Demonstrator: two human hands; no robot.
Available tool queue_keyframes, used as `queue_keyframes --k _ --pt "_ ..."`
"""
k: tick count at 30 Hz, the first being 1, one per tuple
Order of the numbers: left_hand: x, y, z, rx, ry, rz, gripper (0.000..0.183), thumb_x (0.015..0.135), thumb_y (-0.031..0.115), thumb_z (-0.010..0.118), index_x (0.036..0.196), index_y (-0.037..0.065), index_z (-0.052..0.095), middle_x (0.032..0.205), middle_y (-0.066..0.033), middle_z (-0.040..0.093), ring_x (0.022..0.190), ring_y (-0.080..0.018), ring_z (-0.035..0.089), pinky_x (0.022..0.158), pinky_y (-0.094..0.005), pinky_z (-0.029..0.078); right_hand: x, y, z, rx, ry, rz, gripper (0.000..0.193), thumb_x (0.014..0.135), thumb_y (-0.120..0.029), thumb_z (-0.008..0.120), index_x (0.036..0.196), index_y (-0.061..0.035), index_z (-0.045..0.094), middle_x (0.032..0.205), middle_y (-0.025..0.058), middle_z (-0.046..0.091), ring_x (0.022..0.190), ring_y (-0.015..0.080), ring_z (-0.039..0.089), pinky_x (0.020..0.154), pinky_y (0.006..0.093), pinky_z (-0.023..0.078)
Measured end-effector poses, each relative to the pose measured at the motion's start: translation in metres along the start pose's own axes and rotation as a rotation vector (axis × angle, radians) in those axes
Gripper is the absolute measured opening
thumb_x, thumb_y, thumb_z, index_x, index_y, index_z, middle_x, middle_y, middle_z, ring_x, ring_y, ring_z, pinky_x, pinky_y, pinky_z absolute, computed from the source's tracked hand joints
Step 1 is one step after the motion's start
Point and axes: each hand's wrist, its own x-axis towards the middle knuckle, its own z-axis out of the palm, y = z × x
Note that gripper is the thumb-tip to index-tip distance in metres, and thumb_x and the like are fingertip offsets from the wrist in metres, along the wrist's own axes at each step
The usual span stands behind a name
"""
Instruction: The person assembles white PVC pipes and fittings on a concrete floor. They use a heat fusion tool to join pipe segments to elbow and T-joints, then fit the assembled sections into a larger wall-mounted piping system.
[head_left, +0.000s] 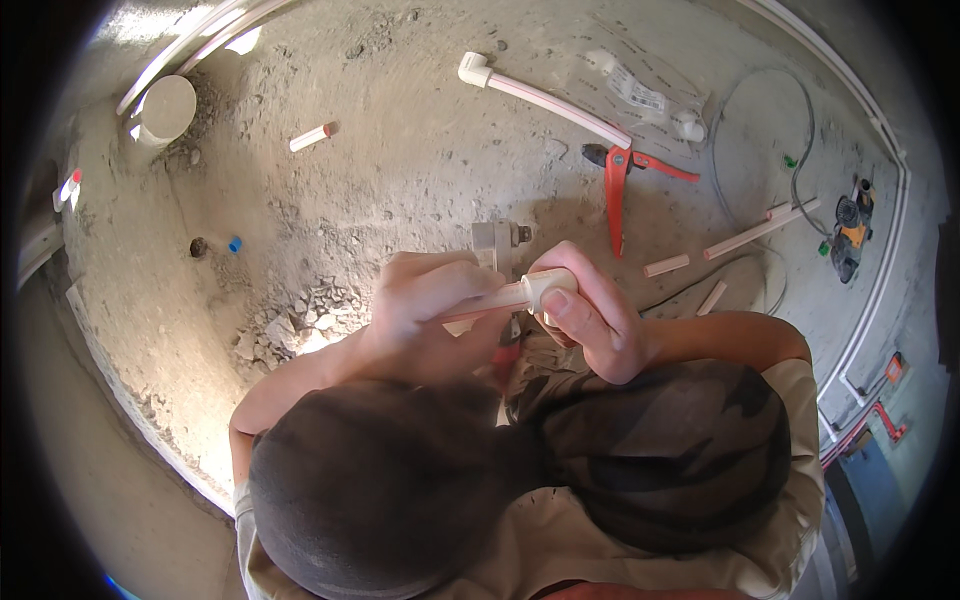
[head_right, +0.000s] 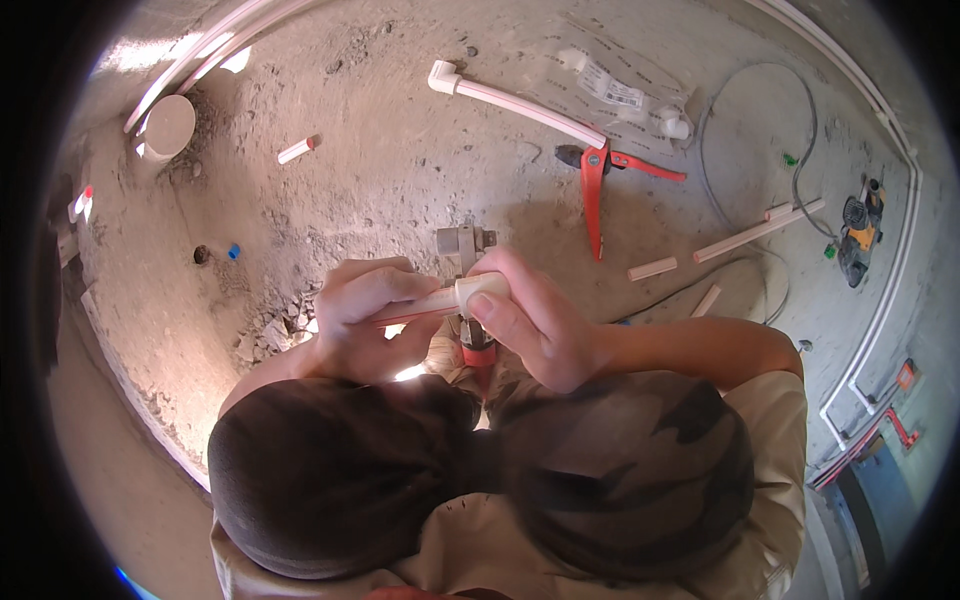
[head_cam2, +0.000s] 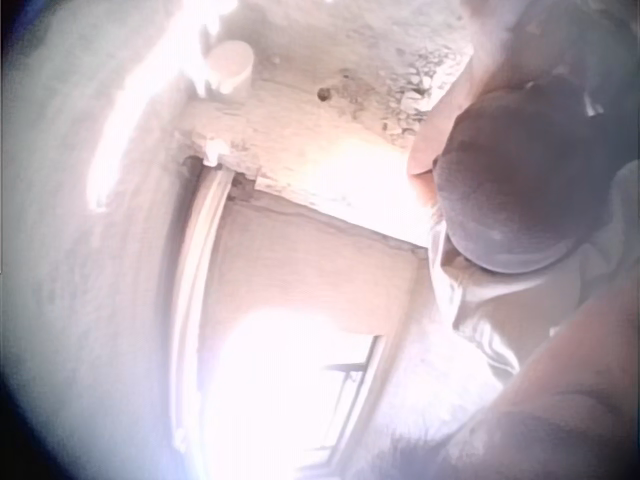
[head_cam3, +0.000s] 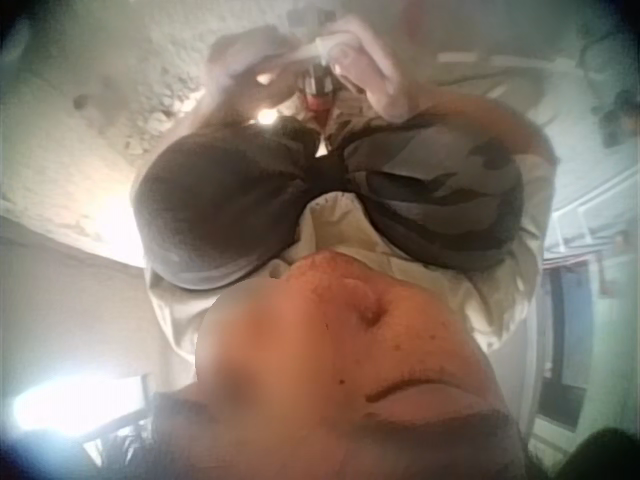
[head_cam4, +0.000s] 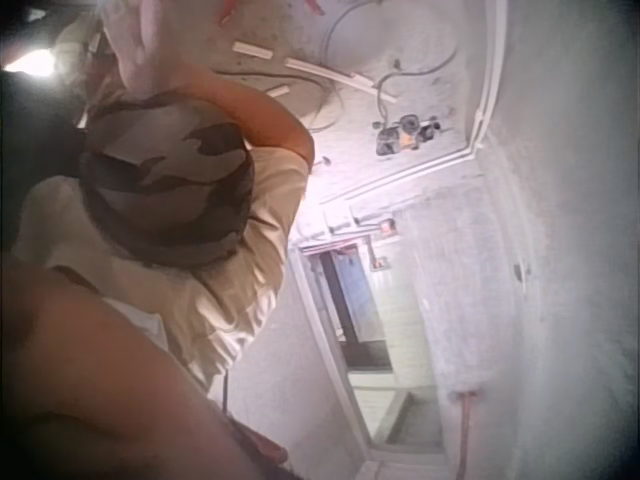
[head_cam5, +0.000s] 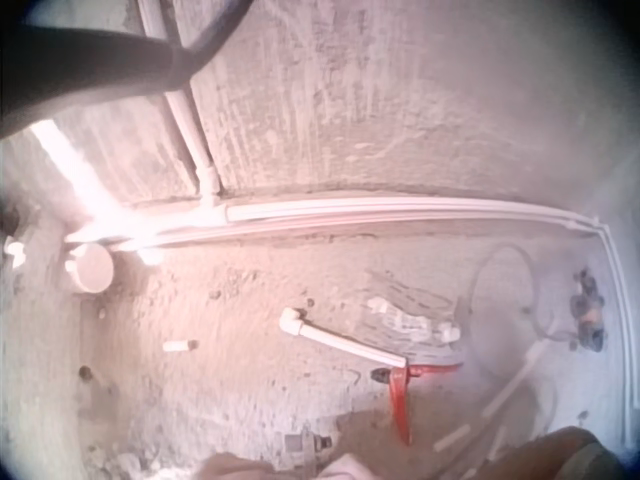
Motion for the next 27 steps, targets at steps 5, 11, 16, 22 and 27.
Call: queue_keyframes --k 5,11,16,22,27 --pt "-0.006 0.003 0.001 -0.068 -0.006 -0.128 0.026 0.072 -0.008 0.081 0.096 -0.002 0.071 0.074 -0.0101 0.069 0.058 -0.0175 0.067 0.051 -0.0289 0.048 -0.001 0.0 -0.001 -0.115 -0.019 -0.077 0.029 0.113 -0.024 0.046 0.126 0.0024 0.048 0.097 0.0114 0.059 0.084 0.0185 0.055 0.078 0.0356 0.047" --pt "-0.012 0.007 0.001 -0.135 0.003 -0.227 0.023 0.075 -0.008 0.08 0.096 -0.002 0.074 0.075 -0.0076 0.071 0.062 -0.0107 0.066 0.054 -0.0259 0.048 0.0 0.003 0.001 -0.204 -0.034 -0.198 0.03 0.113 -0.022 0.047 0.128 0.0031 0.045 0.096 0.0102 0.058 0.082 0.0154 0.054 0.075 0.0344 0.047" --pt "-0.014 0.007 0.002 -0.126 0.012 -0.246 0.02 0.079 -0.003 0.083 0.092 0.005 0.071 0.075 -0.0071 0.072 0.062 -0.0153 0.07 0.052 -0.0284 0.052 0.001 0.003 0.002 -0.217 -0.046 -0.21 0.029 0.113 -0.021 0.048 0.128 0.0032 0.045 0.096 0.0106 0.059 0.081 0.0153 0.056 0.074 0.0344 0.047" --pt "-0.014 0.01 0.002 -0.107 0.013 -0.247 0.02 0.079 -0.003 0.083 0.093 0.005 0.071 0.075 -0.0084 0.071 0.062 -0.017 0.071 0.053 -0.0297 0.052 -0.002 -0.001 0.002 -0.226 -0.051 -0.166 0.029 0.112 -0.02 0.048 0.128 0.0032 0.045 0.096 0.0114 0.06 0.081 0.0166 0.056 0.074 0.0348 0.047" --pt "-0.008 0.009 0.0 -0.052 0.018 -0.098 0.024 0.074 -0.01 0.078 0.095 -0.001 0.074 0.073 -0.009 0.07 0.057 -0.0144 0.065 0.051 -0.0275 0.047 0.0 0.0 0.004 -0.283 -0.011 -0.232 0.029 0.112 -0.02 0.049 0.129 0.003 0.045 0.096 0.0105 0.06 0.082 0.0172 0.055 0.075 0.0351 0.047"
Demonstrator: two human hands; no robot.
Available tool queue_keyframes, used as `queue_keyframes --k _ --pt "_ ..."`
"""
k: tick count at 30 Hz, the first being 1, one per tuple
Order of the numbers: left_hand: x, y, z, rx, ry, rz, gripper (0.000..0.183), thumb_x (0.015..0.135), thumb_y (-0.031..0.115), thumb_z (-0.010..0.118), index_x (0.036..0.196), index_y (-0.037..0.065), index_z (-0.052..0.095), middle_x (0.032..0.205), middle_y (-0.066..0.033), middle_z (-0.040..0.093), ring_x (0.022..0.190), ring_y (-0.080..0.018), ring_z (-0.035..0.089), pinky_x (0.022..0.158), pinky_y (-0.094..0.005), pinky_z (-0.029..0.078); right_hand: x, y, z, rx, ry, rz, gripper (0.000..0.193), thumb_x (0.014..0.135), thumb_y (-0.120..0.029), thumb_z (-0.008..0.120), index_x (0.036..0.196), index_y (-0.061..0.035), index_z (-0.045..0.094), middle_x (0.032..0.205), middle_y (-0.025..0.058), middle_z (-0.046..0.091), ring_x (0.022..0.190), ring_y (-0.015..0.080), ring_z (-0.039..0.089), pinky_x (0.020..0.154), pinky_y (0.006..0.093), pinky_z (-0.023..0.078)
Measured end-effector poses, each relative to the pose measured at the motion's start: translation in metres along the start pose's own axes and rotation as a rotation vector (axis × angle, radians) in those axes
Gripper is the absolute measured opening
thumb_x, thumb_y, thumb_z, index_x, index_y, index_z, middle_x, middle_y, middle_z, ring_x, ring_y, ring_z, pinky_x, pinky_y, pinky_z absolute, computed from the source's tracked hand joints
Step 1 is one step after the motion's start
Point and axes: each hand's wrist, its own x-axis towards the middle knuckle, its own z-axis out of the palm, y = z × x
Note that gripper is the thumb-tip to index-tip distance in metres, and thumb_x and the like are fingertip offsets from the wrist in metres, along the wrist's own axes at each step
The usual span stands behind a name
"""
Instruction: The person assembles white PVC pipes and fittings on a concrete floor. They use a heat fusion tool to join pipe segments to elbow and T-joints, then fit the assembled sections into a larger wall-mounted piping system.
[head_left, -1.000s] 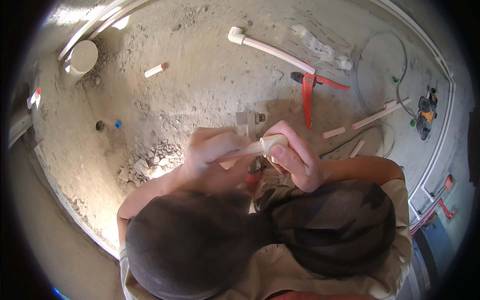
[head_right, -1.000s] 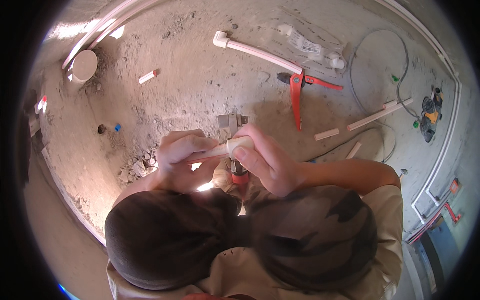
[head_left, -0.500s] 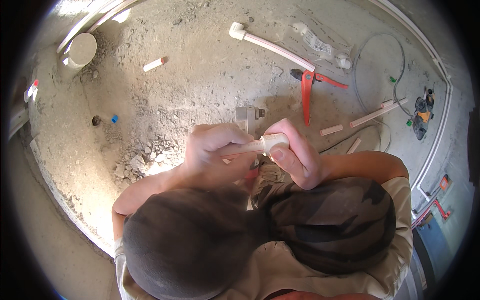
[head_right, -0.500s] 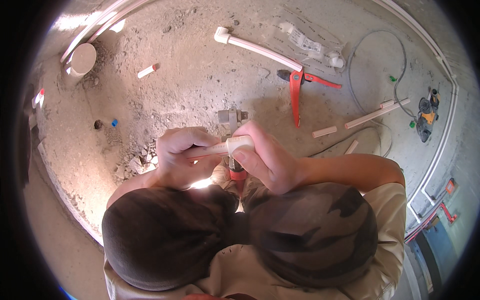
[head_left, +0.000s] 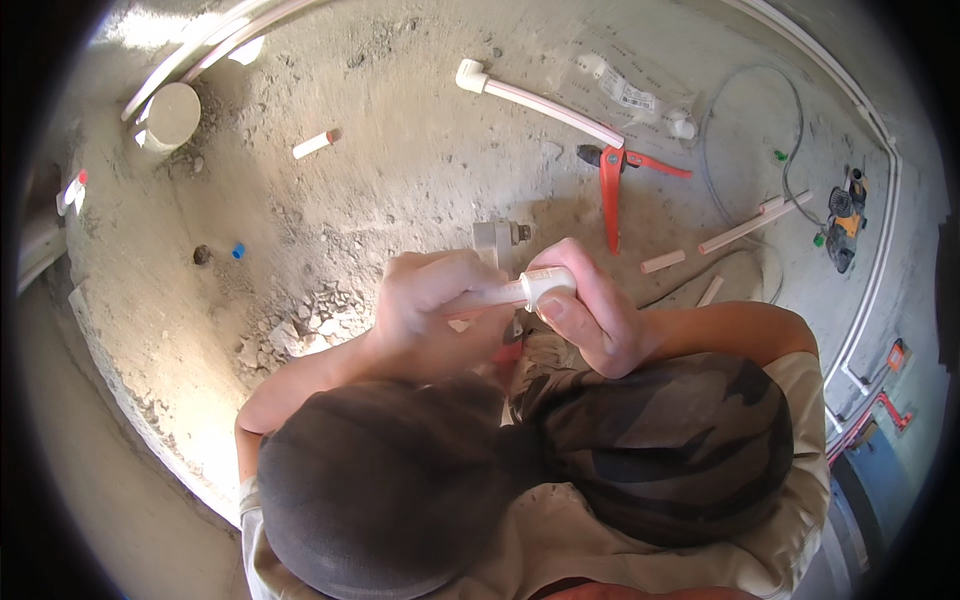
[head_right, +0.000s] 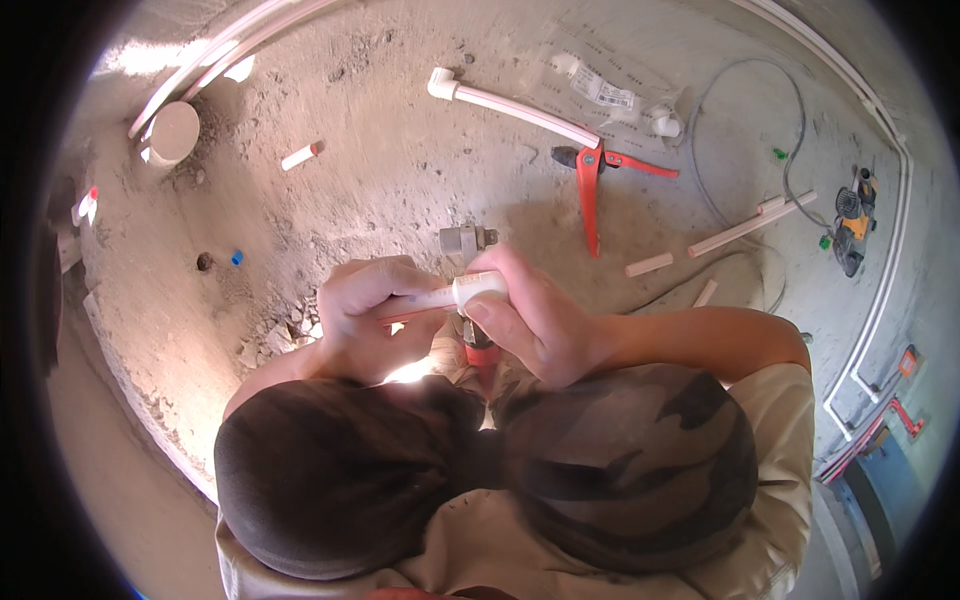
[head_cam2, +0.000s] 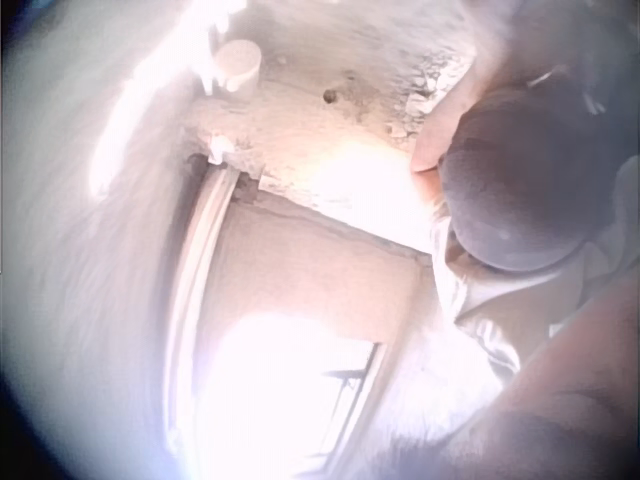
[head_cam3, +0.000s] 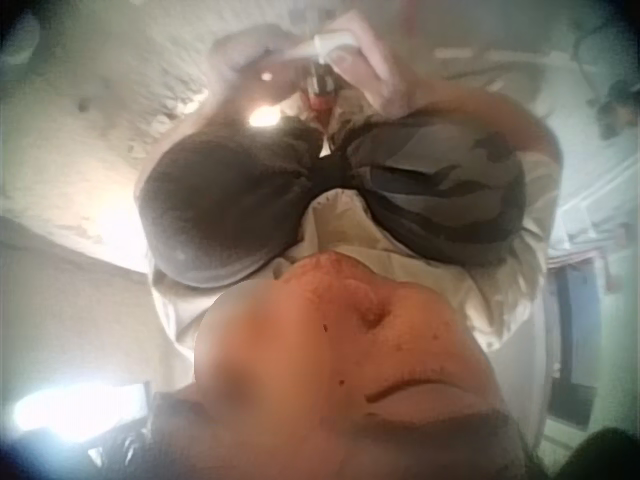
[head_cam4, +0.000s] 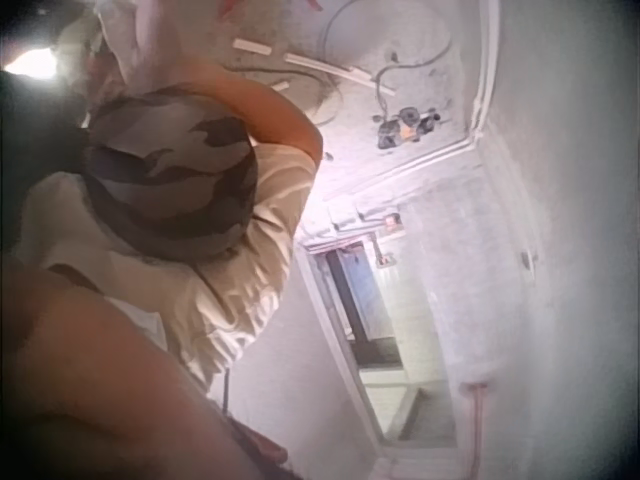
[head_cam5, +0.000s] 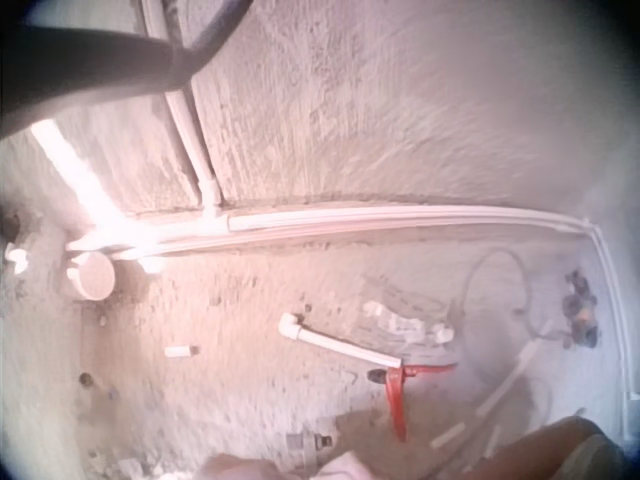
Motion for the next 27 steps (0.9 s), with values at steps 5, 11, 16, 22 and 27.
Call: queue_keyframes --k 5,11,16,22,27 --pt "0.008 0.01 -0.005 0.051 -0.033 0.108 0.026 0.072 -0.01 0.079 0.096 -0.002 0.071 0.072 -0.0112 0.069 0.055 -0.019 0.065 0.048 -0.0296 0.046 -0.004 0.001 0.002 0.059 -0.016 -0.007 0.031 0.113 -0.02 0.047 0.134 0.0021 0.043 0.098 0.0084 0.057 0.083 0.0134 0.052 0.076 0.032 0.046" --pt "0.044 0.016 -0.027 -0.237 0.164 0.331 0.024 0.093 0.012 0.072 0.11 -0.004 0.066 0.073 -0.006 0.062 0.055 -0.0178 0.055 0.055 -0.031 0.045 0.009 0.003 0.016 0.287 0.05 -0.041 0.033 0.113 -0.017 0.046 0.139 0.0014 0.037 0.1 0.0077 0.055 0.076 0.0112 0.049 0.072 0.0315 0.046" --pt "0.052 0.038 -0.025 -0.963 0.042 0.326 0.03 0.115 0.028 0.047 0.127 0.0 0.053 0.062 0.0031 0.04 0.045 -0.0085 0.036 0.051 -0.0308 0.041 0.025 0.0 0.035 0.153 0.218 -0.388 0.033 0.111 -0.014 0.048 0.139 0.001 0.039 0.104 0.0095 0.054 0.077 0.0128 0.048 0.072 0.032 0.046" --pt "0.057 0.064 -0.014 -0.906 0.022 0.33 0.025 0.113 0.028 0.054 0.112 0.003 0.054 0.056 0.0058 0.035 0.039 -0.0063 0.031 0.041 -0.0277 0.035 0.008 -0.014 0.038 0.245 0.207 -0.316 0.036 0.107 -0.011 0.045 0.138 0.0073 0.041 0.109 0.0116 0.056 0.083 0.0101 0.051 0.075 0.0283 0.047" --pt "0.05 0.06 -0.014 -0.935 0.038 0.308 0.026 0.111 0.03 0.058 0.106 0.005 0.052 0.055 0.0059 0.035 0.038 -0.0059 0.03 0.041 -0.0274 0.036 0.012 -0.01 0.04 0.104 0.261 -0.45 0.036 0.106 -0.008 0.046 0.138 0.0083 0.04 0.111 0.0124 0.056 0.08 0.0097 0.052 0.075 0.027 0.048"
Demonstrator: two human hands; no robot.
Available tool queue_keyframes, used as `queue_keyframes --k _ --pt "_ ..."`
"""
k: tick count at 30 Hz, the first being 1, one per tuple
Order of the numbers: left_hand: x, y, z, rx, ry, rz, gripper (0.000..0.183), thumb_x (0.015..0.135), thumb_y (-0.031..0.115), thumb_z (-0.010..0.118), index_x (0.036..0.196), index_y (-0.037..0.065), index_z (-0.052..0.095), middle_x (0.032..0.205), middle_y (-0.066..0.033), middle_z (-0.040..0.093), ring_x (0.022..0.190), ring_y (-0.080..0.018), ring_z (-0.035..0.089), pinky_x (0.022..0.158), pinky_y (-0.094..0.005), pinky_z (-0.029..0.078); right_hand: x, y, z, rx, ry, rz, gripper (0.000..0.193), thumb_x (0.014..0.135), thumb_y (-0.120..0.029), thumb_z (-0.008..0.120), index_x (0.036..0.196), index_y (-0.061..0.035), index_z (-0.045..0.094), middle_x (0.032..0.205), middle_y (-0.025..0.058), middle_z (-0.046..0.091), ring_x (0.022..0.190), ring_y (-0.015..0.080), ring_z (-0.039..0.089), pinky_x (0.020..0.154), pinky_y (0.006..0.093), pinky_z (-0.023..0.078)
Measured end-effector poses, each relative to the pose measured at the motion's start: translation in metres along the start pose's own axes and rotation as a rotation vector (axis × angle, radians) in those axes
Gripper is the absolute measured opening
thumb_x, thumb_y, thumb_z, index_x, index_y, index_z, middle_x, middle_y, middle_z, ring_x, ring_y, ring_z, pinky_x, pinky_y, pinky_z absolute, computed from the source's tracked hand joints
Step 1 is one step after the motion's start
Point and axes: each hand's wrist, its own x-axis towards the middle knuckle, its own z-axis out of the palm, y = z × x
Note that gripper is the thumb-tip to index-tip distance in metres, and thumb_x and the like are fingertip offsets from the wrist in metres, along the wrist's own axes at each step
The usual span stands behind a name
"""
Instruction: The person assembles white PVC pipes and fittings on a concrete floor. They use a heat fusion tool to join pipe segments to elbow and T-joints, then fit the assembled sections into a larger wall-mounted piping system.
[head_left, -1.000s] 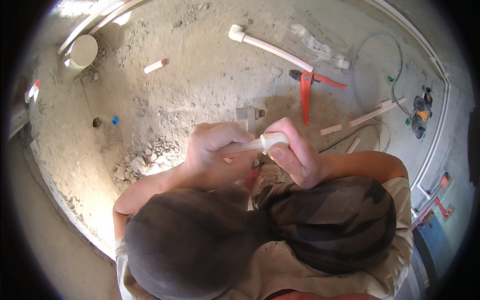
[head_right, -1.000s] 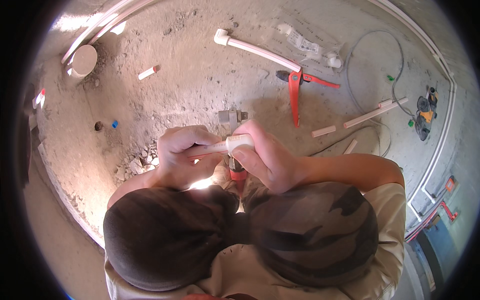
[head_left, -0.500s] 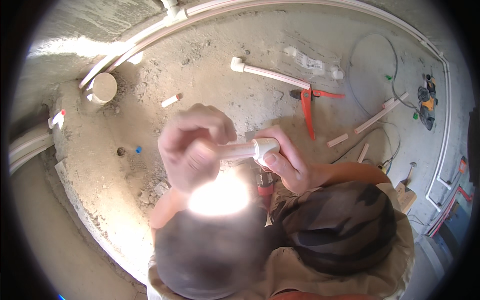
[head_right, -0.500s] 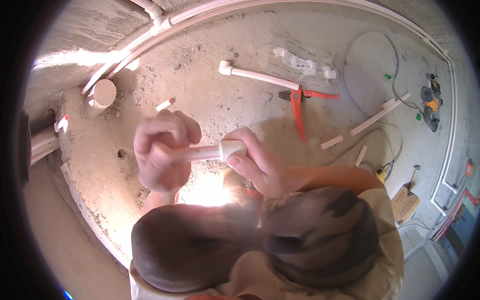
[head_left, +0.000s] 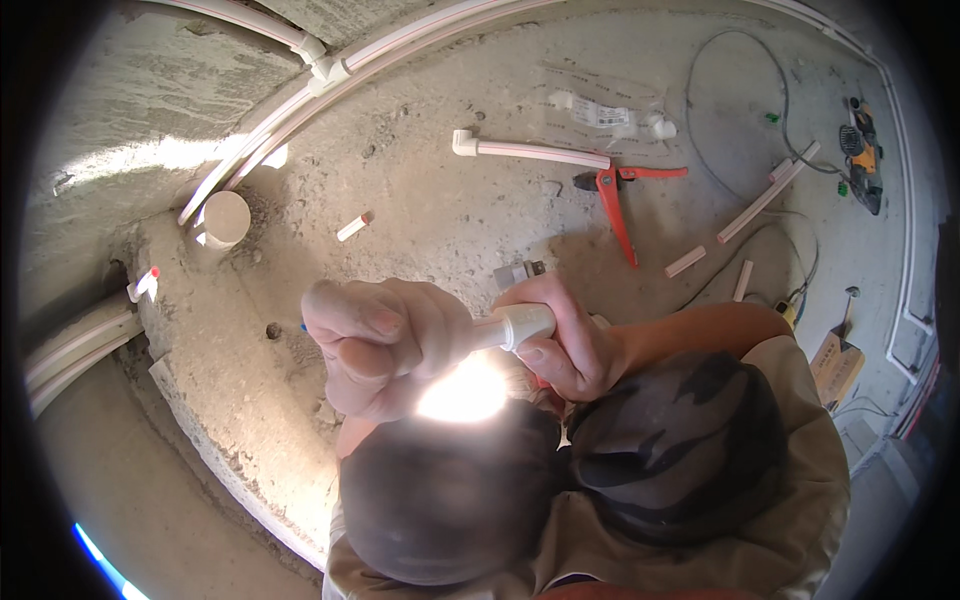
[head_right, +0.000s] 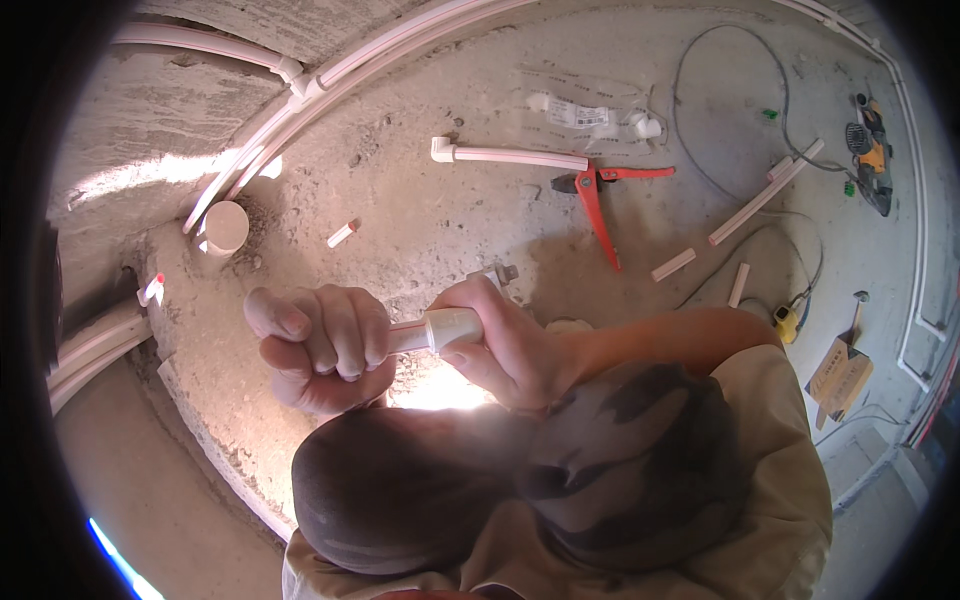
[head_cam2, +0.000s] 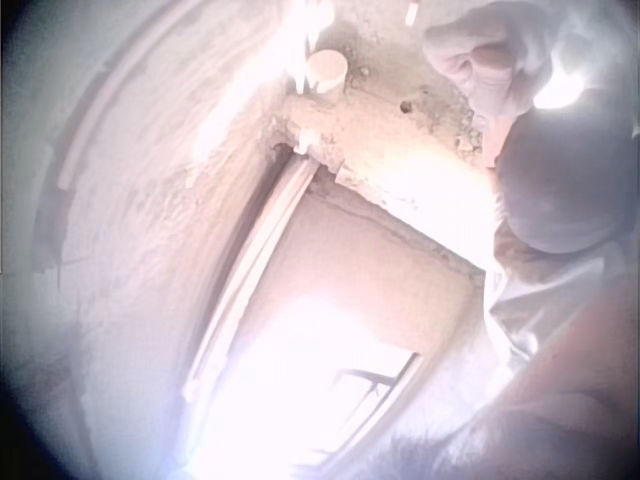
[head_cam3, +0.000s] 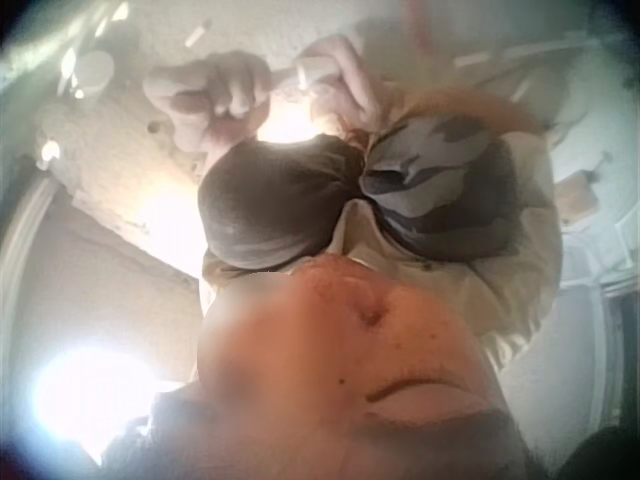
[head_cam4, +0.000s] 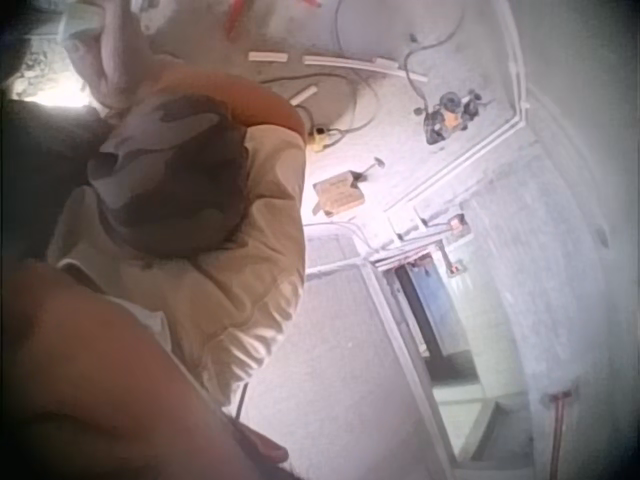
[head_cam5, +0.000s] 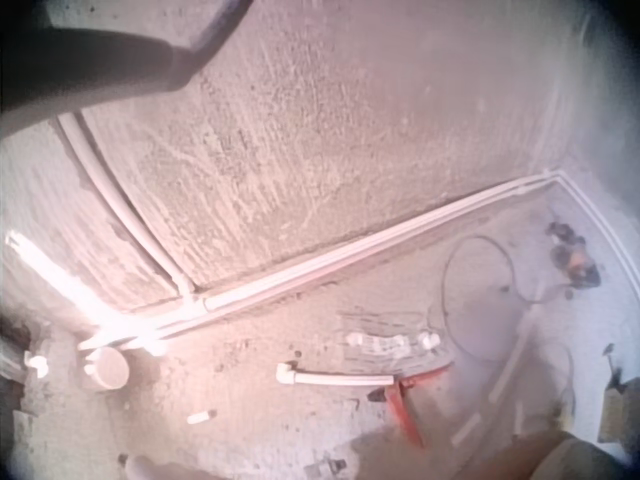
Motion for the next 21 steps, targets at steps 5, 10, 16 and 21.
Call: queue_keyframes --k 5,10,16,21 --pt "0.017 -0.006 -0.028 -0.134 -0.044 -0.016 0.026 0.115 0.027 0.047 0.117 0.003 0.055 0.06 0.004 0.037 0.047 -0.0099 0.036 0.042 -0.0304 0.033 0.011 -0.002 -0.001 0.075 0.015 0.202 0.03 0.11 -0.013 0.053 0.134 0.0019 0.042 0.1 0.0093 0.055 0.086 0.0158 0.052 0.078 0.0336 0.047" --pt "0.037 -0.021 -0.038 -0.315 0.299 -0.223 0.034 0.117 0.031 0.039 0.114 0.004 0.06 0.058 0.0027 0.032 0.043 -0.0102 0.028 0.041 -0.0285 0.029 0.021 0.009 0.004 0.488 0.001 0.445 0.035 0.115 -0.028 0.047 0.134 0.0009 0.04 0.095 0.0048 0.052 0.082 0.0121 0.047 0.076 0.0291 0.044" --pt "0.024 -0.021 -0.002 -0.233 0.331 -0.248 0.035 0.117 0.034 0.04 0.11 0.004 0.056 0.056 0.0019 0.029 0.041 -0.0099 0.025 0.04 -0.0284 0.026 -0.017 0.016 -0.003 0.05 0.031 0.237 0.045 0.109 -0.028 0.053 0.135 0.006 0.04 0.108 0.0121 0.053 0.091 0.0146 0.049 0.084 0.0353 0.047" --pt "0.029 -0.014 0.015 -0.237 0.104 -0.186 0.035 0.118 0.035 0.034 0.109 0.003 0.047 0.055 0.0027 0.03 0.041 -0.0092 0.025 0.041 -0.0287 0.025 -0.029 0.026 -0.002 -0.017 0.033 0.083 0.051 0.104 -0.025 0.062 0.136 0.0088 0.041 0.116 0.0182 0.055 0.096 0.0206 0.057 0.088 0.0384 0.05"
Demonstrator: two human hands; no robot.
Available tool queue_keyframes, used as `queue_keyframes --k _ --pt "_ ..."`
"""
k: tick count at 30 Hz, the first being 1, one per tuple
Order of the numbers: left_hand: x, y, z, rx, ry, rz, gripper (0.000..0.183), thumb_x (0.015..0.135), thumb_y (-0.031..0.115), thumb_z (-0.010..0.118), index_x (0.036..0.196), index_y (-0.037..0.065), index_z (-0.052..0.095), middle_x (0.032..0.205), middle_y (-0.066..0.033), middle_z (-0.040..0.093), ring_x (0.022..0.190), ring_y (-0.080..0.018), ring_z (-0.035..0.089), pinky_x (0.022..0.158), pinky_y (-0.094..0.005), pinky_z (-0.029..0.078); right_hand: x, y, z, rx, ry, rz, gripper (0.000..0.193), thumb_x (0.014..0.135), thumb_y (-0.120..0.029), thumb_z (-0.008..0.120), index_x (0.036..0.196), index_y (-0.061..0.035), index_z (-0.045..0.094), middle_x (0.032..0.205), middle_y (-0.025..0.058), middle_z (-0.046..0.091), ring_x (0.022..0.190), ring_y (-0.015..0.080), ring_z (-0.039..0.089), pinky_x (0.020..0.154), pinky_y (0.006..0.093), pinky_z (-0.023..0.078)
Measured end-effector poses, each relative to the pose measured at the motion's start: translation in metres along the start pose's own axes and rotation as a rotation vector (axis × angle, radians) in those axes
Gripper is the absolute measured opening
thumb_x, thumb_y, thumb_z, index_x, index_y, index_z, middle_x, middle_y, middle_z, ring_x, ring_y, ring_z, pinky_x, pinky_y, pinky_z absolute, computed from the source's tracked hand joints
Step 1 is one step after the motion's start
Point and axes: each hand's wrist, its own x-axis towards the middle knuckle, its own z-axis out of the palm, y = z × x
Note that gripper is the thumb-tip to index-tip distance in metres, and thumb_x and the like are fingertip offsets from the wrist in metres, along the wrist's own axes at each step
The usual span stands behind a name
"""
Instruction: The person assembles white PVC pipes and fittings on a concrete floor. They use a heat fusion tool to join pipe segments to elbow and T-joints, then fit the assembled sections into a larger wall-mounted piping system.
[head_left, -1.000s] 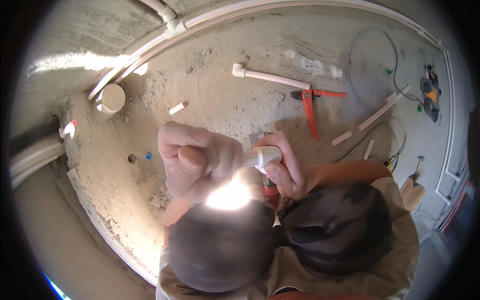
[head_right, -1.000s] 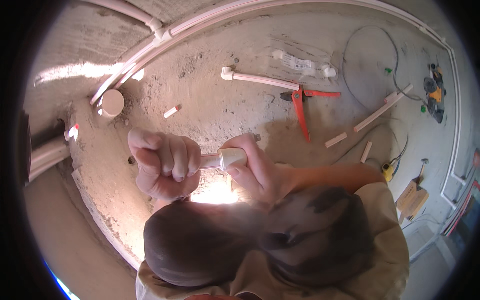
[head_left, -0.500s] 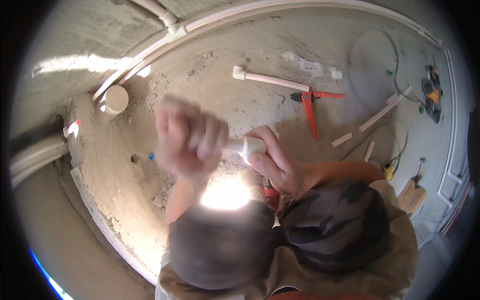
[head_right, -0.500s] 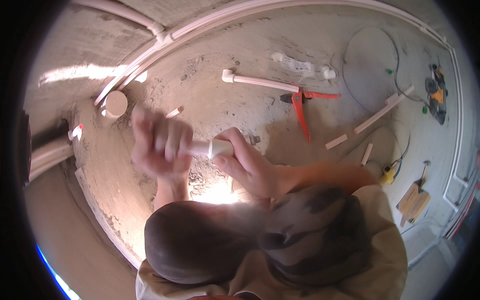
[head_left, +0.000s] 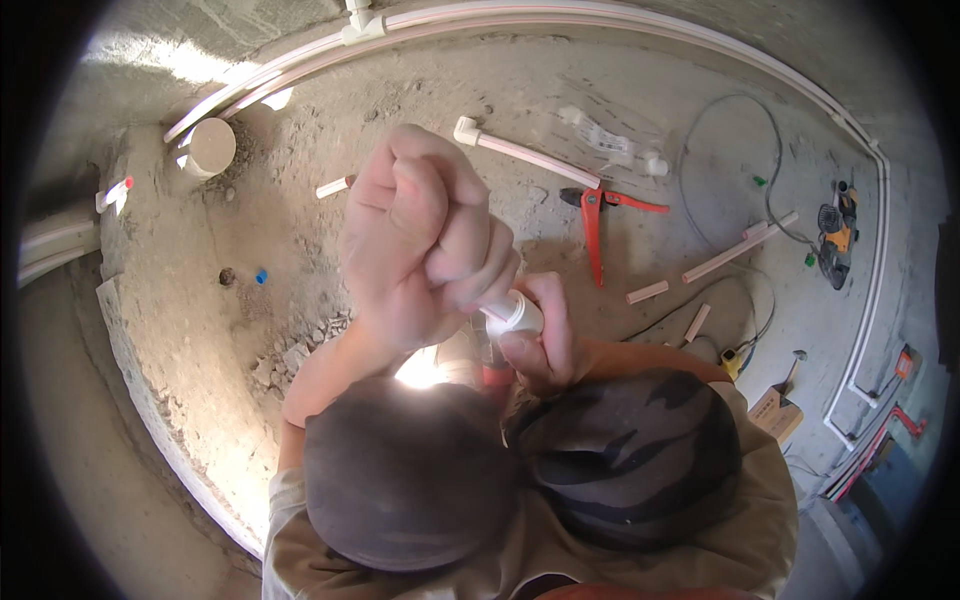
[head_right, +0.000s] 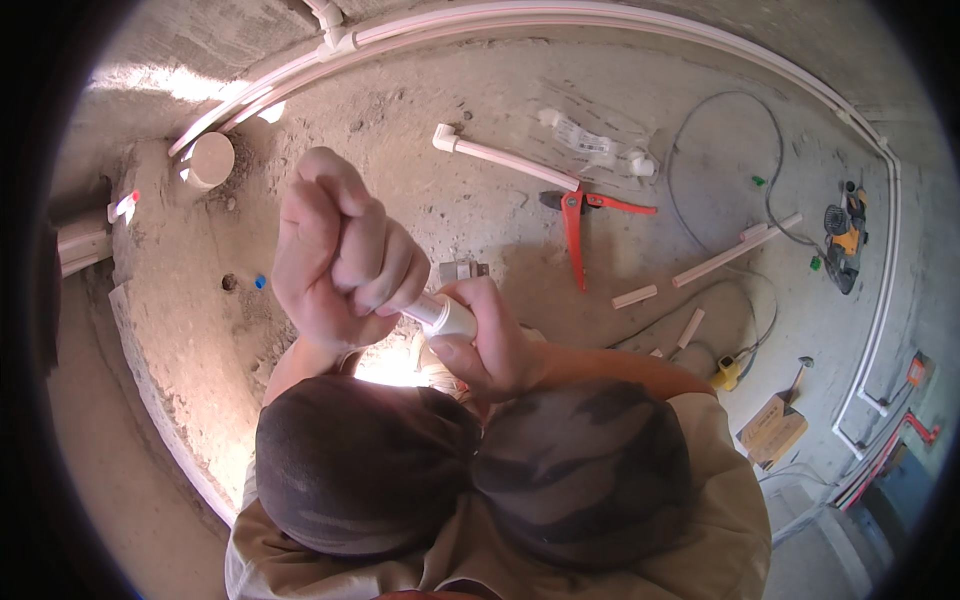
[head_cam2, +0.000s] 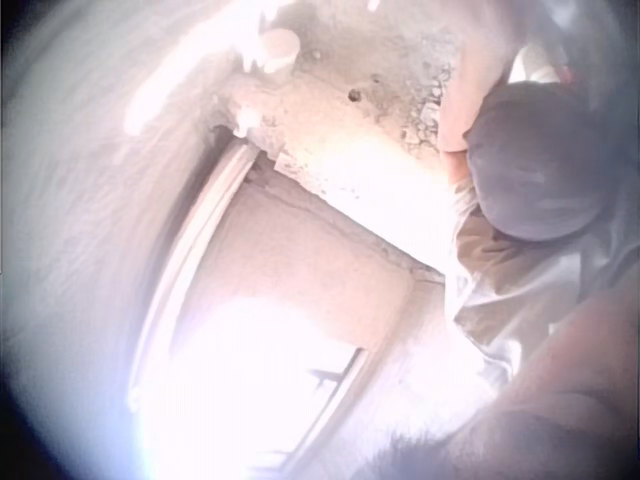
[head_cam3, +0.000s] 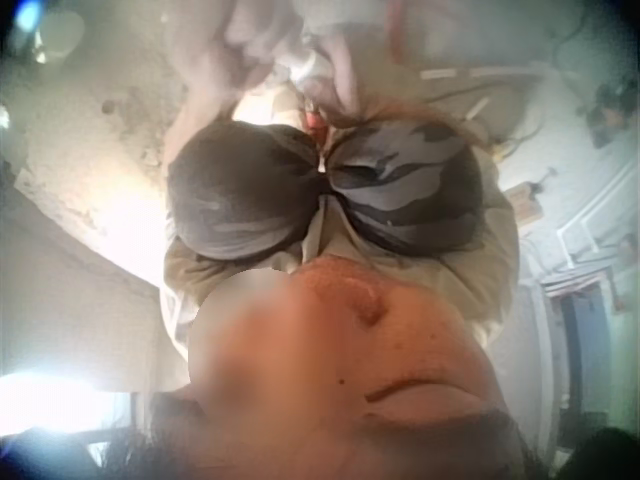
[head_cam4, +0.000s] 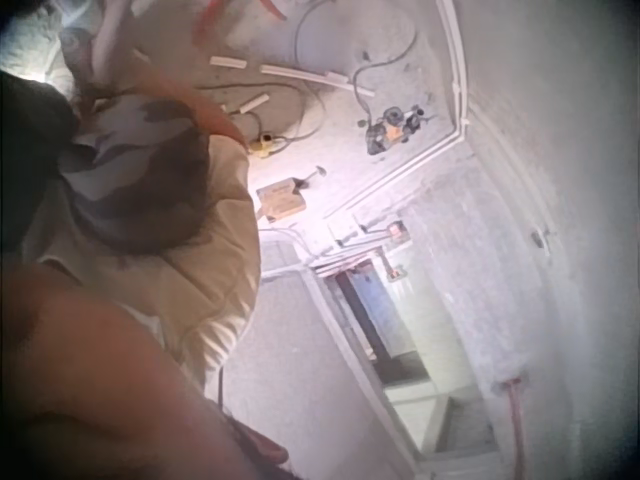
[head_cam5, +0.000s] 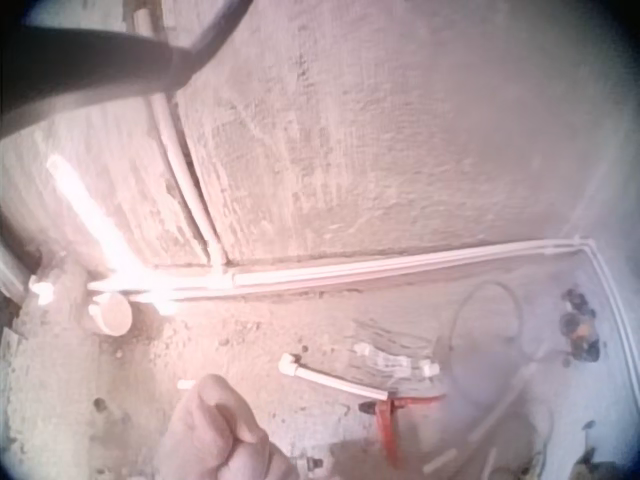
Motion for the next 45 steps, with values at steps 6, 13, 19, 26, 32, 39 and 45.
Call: queue_keyframes --k 6,13,19,26,32,39,45 --pt "-0.006 0.002 0.002 -0.061 -0.056 -0.024 0.036 0.118 0.037 0.034 0.11 0.004 0.045 0.054 0.0022 0.03 0.041 -0.0089 0.024 0.042 -0.0292 0.024 0.002 -0.002 0.002 -0.11 0.006 -0.127 0.051 0.102 -0.021 0.067 0.135 0.0093 0.043 0.118 0.0225 0.056 0.097 0.0287 0.063 0.086 0.0416 0.052" --pt "0.018 0.001 -0.035 0.031 0.24 -0.173 0.041 0.114 0.046 0.046 0.103 0.008 0.055 0.056 0.0038 0.03 0.042 -0.0086 0.028 0.039 -0.0273 0.024 0.021 -0.012 0.017 0.325 0.025 0.356 0.04 0.11 -0.021 0.056 0.139 -0.0003 0.039 0.104 0.0088 0.053 0.083 0.016 0.052 0.076 0.0347 0.047" --pt "0.028 -0.016 -0.078 -0.15 0.454 -0.427 0.045 0.117 0.044 0.037 0.1 0.007 0.057 0.058 0.005 0.027 0.043 -0.0093 0.03 0.038 -0.0271 0.031 0.032 -0.008 0.025 0.885 0.086 0.582 0.034 0.106 -0.017 0.063 0.135 -0.0049 0.05 0.084 0.0 0.049 0.067 0.0086 0.04 0.06 0.0271 0.033" --pt "0.014 -0.018 -0.041 0.024 0.411 -0.451 0.042 0.115 0.044 0.043 0.098 0.007 0.054 0.057 0.0023 0.03 0.042 -0.0107 0.027 0.039 -0.0286 0.027 0.029 -0.011 0.019 0.859 -0.007 0.723 0.014 0.097 -0.013 0.078 0.101 -0.0069 0.066 0.072 -0.0051 0.05 0.06 0.0044 0.042 0.054 0.0265 0.033" --pt "-0.016 -0.019 -0.009 0.218 0.133 -0.285 0.039 0.116 0.042 0.042 0.102 0.007 0.05 0.057 0.0001 0.034 0.043 -0.01 0.028 0.041 -0.0288 0.026 0.018 -0.015 0.015 0.499 0.004 0.706 0.018 0.087 -0.011 0.084 0.087 -0.0073 0.066 0.079 -0.0036 0.061 0.073 0.0039 0.055 0.064 0.0256 0.043" --pt "-0.02 -0.019 -0.017 0.236 -0.173 -0.2 0.038 0.113 0.039 0.05 0.119 0.002 0.051 0.075 -0.0083 0.053 0.056 -0.013 0.042 0.055 -0.0276 0.037 0.024 -0.01 0.014 0.609 0.04 0.542 0.021 0.082 -0.007 0.087 0.091 -0.0071 0.068 0.083 -0.0027 0.063 0.076 0.0062 0.058 0.068 0.0266 0.046" --pt "-0.019 -0.012 -0.039 0.475 -0.105 -0.278 0.033 0.104 0.02 0.07 0.129 -0.001 0.067 0.114 -0.0187 0.068 0.083 -0.02 0.067 0.076 -0.0316 0.054 0.023 -0.02 0.006 0.846 0.111 0.564 0.019 0.084 -0.002 0.084 0.092 -0.0056 0.067 0.086 -0.0012 0.061 0.078 0.0091 0.057 0.069 0.0272 0.044"
